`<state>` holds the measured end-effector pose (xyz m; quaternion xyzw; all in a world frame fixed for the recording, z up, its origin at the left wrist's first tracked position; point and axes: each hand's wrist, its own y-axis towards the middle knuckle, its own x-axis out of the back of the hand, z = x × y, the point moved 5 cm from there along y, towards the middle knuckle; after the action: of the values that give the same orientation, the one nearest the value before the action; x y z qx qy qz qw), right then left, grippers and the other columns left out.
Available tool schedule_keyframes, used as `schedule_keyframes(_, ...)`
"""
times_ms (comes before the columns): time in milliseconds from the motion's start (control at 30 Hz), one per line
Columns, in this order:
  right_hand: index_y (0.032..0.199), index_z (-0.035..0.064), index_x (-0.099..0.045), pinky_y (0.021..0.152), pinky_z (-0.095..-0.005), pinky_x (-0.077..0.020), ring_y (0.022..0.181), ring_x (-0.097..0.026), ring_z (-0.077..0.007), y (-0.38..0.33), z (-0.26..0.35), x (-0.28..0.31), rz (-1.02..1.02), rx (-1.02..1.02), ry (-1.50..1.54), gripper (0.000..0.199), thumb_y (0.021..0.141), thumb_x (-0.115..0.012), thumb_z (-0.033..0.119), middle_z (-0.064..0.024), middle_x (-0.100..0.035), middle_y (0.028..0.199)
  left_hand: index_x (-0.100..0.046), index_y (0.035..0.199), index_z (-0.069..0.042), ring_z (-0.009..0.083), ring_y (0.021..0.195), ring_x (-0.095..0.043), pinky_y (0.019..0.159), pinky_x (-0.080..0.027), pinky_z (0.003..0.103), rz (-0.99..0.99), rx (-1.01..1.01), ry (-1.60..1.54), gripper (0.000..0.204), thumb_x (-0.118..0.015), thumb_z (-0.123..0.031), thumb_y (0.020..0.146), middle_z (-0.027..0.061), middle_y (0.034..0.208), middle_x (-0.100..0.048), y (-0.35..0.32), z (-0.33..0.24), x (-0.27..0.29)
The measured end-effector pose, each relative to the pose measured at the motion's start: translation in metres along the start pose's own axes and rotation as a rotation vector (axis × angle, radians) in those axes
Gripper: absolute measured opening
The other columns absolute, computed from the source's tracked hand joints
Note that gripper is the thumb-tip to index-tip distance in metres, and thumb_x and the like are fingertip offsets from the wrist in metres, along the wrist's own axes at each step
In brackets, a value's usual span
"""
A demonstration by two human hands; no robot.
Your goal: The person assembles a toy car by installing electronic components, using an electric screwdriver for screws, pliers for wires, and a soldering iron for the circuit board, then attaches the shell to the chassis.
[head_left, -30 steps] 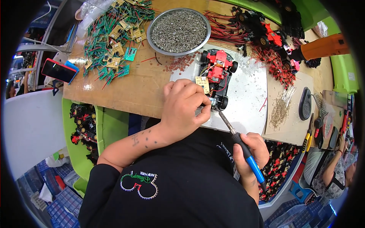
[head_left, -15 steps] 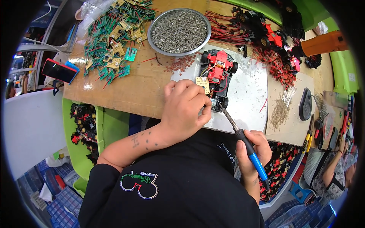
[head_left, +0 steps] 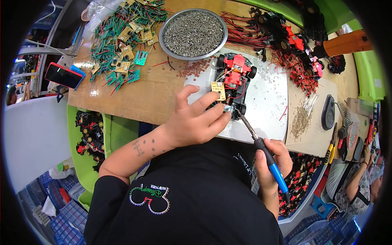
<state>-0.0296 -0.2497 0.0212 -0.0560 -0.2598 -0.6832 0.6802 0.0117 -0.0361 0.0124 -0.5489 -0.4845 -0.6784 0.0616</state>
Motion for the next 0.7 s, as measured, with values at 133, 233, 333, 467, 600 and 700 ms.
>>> schedule_keyframes(133, 0.098, -0.0015, -0.066, 0.063, -0.0319, -0.0488, 0.067, -0.061, -0.0238, 0.000, -0.001, 0.000, -0.009, -0.007, 0.006, 0.028, 0.073, -0.076, 0.006, -0.0119, -0.064, 0.076, -0.072, 0.088, -0.021, 0.0164, 0.102, -0.058, 0.095, -0.033, 0.050, -0.023, -0.075, 0.059, 0.014, -0.071, -0.018, 0.074, -0.0068, 0.095, -0.062, -0.001, -0.001, 0.000)
schedule_keyframes(233, 0.098, -0.0016, -0.066, 0.063, -0.0318, -0.0487, 0.067, -0.061, -0.0238, 0.001, -0.001, 0.001, -0.014, -0.007, -0.001, 0.028, 0.073, -0.076, 0.005, -0.0119, -0.064, 0.076, -0.072, 0.089, -0.020, 0.0164, 0.101, -0.059, 0.095, -0.033, 0.049, -0.039, -0.084, 0.089, 0.014, -0.071, -0.019, 0.075, -0.0067, 0.096, -0.062, -0.004, -0.003, 0.001)
schedule_keyframes(333, 0.098, -0.0018, -0.066, 0.063, -0.0318, -0.0486, 0.067, -0.061, -0.0238, 0.000, -0.003, 0.001, -0.017, -0.027, 0.020, 0.028, 0.073, -0.076, 0.006, -0.0119, -0.064, 0.076, -0.072, 0.090, -0.019, 0.0167, 0.100, -0.060, 0.095, -0.033, 0.049, -0.086, -0.069, 0.121, 0.015, -0.072, -0.020, 0.075, -0.0065, 0.096, -0.061, -0.009, -0.008, 0.001)
schedule_keyframes(467, 0.098, -0.0017, -0.066, 0.063, -0.0318, -0.0487, 0.067, -0.061, -0.0238, 0.000, -0.004, 0.000, -0.018, -0.023, 0.017, 0.028, 0.073, -0.076, 0.005, -0.0119, -0.064, 0.077, -0.072, 0.090, -0.019, 0.0174, 0.099, -0.060, 0.093, -0.034, 0.049, -0.147, -0.030, 0.153, 0.017, -0.076, -0.022, 0.074, -0.0059, 0.097, -0.060, -0.015, -0.011, -0.003)
schedule_keyframes(600, 0.099, -0.0018, -0.066, 0.063, -0.0315, -0.0488, 0.068, -0.061, -0.0237, 0.001, -0.005, -0.001, -0.021, -0.020, 0.020, 0.028, 0.073, -0.076, 0.006, -0.0119, -0.064, 0.077, -0.071, 0.088, -0.018, 0.0182, 0.097, -0.060, 0.091, -0.036, 0.048, -0.140, 0.019, 0.125, 0.018, -0.079, -0.022, 0.072, -0.0056, 0.094, -0.060, -0.012, -0.010, -0.004)
schedule_keyframes(700, 0.098, -0.0019, -0.066, 0.064, -0.0312, -0.0489, 0.068, -0.061, -0.0234, 0.000, -0.005, -0.001, -0.024, -0.021, 0.028, 0.028, 0.074, -0.076, 0.006, -0.0118, -0.064, 0.077, -0.070, 0.087, -0.016, 0.0195, 0.094, -0.061, 0.090, -0.037, 0.046, -0.096, 0.065, 0.004, 0.019, -0.079, -0.019, 0.071, -0.0049, 0.090, -0.062, -0.010, -0.006, -0.004)
